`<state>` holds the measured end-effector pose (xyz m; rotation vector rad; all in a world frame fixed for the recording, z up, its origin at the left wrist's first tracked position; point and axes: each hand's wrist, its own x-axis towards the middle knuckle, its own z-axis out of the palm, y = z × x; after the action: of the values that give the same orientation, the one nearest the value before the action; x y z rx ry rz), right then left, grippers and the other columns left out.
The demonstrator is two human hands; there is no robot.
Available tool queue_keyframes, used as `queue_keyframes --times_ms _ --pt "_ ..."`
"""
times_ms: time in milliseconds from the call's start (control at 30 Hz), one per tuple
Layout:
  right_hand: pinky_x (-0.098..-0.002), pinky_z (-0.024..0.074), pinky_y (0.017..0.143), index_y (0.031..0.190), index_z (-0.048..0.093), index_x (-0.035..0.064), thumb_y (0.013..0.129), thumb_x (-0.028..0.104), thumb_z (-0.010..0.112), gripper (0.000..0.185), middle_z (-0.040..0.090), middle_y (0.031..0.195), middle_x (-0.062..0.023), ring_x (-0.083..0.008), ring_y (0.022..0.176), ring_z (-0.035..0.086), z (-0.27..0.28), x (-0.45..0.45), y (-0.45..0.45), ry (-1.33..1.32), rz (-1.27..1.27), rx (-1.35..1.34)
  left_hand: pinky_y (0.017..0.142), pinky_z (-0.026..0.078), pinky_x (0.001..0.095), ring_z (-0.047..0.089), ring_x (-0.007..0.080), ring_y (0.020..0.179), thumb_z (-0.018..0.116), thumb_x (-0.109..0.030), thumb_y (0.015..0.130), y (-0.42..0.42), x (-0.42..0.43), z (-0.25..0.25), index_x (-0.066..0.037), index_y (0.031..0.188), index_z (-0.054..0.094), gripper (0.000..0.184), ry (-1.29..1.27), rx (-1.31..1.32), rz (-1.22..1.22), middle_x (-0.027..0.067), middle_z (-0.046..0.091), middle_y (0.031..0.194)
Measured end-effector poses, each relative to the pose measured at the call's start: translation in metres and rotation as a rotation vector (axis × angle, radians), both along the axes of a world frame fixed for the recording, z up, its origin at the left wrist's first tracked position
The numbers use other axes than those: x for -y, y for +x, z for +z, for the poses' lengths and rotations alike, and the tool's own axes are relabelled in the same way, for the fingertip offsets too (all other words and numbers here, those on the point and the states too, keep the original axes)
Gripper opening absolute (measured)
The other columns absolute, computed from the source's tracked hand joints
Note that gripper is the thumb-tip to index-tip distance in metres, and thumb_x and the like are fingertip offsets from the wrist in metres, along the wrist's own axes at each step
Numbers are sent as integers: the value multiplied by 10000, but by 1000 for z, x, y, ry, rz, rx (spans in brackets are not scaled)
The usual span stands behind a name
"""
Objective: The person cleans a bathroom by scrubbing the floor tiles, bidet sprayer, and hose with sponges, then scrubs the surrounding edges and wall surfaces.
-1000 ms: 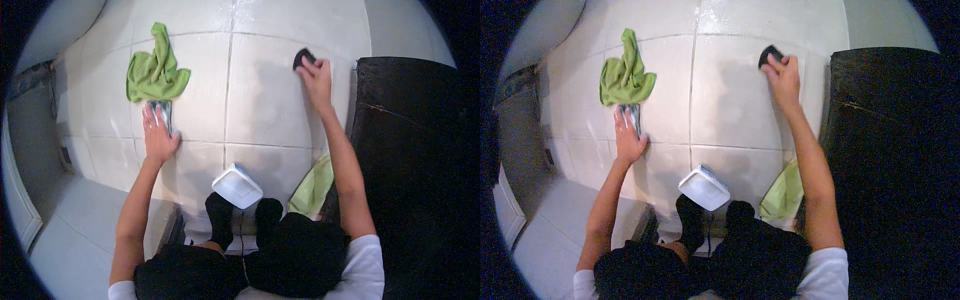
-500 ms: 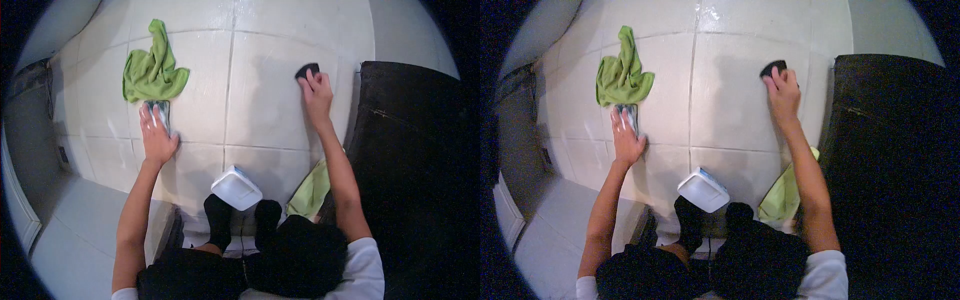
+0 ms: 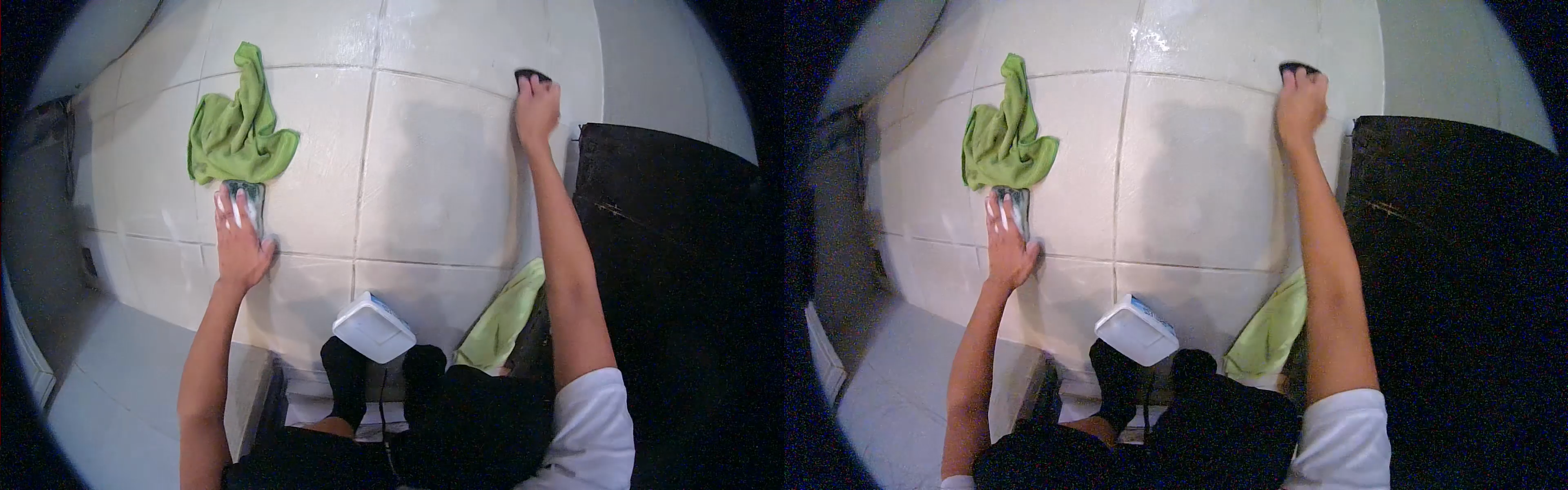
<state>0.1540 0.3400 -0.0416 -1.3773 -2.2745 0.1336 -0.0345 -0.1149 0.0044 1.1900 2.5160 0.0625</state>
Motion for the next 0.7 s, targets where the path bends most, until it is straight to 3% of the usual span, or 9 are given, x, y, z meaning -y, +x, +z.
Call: queue_keyframes --times_ms 100,133,167,200,300,400,433,533,700 --pt "-411 488 668 955 614 25 867 144 493 190 601 944 -166 -285 861 597 -21 27 -84 27 111 -90 1111 126 495 97 486 1340 583 -232 682 -1 -2 1 97 1384 162 882 12 -29 -26 311 67 1459" --pt "-414 494 663 983 580 32 848 100 496 173 607 872 -167 -304 822 607 -18 61 -120 -195 174 -108 1111 124 495 94 483 1342 582 -234 682 -2 -1 1 96 1385 160 884 3 -18 -25 308 65 1461" --pt "-458 477 732 966 589 38 935 202 421 236 609 936 -163 -345 795 615 -24 103 -146 -353 284 -183 1112 122 496 90 480 1344 581 -236 682 -1 0 2 94 1386 158 886 -6 -7 -24 306 62 1463" --pt "-440 494 717 964 589 38 925 180 445 206 613 957 -147 -328 795 620 -35 148 -158 -207 513 -343 1112 122 496 90 480 1344 581 -236 682 1 0 2 94 1386 158 886 -3 -13 -31 306 62 1463" --pt "-423 484 775 986 581 32 865 123 502 171 607 958 -142 -300 886 610 -17 165 -138 -347 844 -117 1111 120 500 91 476 1346 577 -246 686 -2 -2 0 89 1390 150 889 -25 2 -22 308 57 1463" --pt "-399 499 738 1014 611 60 928 199 432 242 614 974 -138 -292 874 611 -20 41 -77 -55 491 -277 1111 121 500 92 472 1346 576 -251 688 -1 4 0 84 1394 140 895 5 51 -5 309 53 1464" --pt "-431 495 740 1047 616 72 939 228 417 275 601 995 -152 -304 884 606 -15 -2 -53 -33 289 -6 1111 125 501 92 473 1346 577 -252 690 -2 4 -1 83 1395 135 897 0 33 -21 308 47 1465" --pt "-464 484 766 1059 568 50 918 259 462 274 484 1143 -218 -377 908 586 7 -78 -3 -67 -102 185 1112 133 501 93 475 1344 587 -250 690 0 1 2 74 1400 130 905 -26 23 -9 301 35 1469" --pt "-486 449 823 1170 519 52 900 271 489 349 483 1167 -203 -405 972 543 -6 6 25 20 51 182 1113 140 497 97 479 1342 619 -242 681 -2 3 2 47 1410 135 922 -42 46 29 280 24 1479"
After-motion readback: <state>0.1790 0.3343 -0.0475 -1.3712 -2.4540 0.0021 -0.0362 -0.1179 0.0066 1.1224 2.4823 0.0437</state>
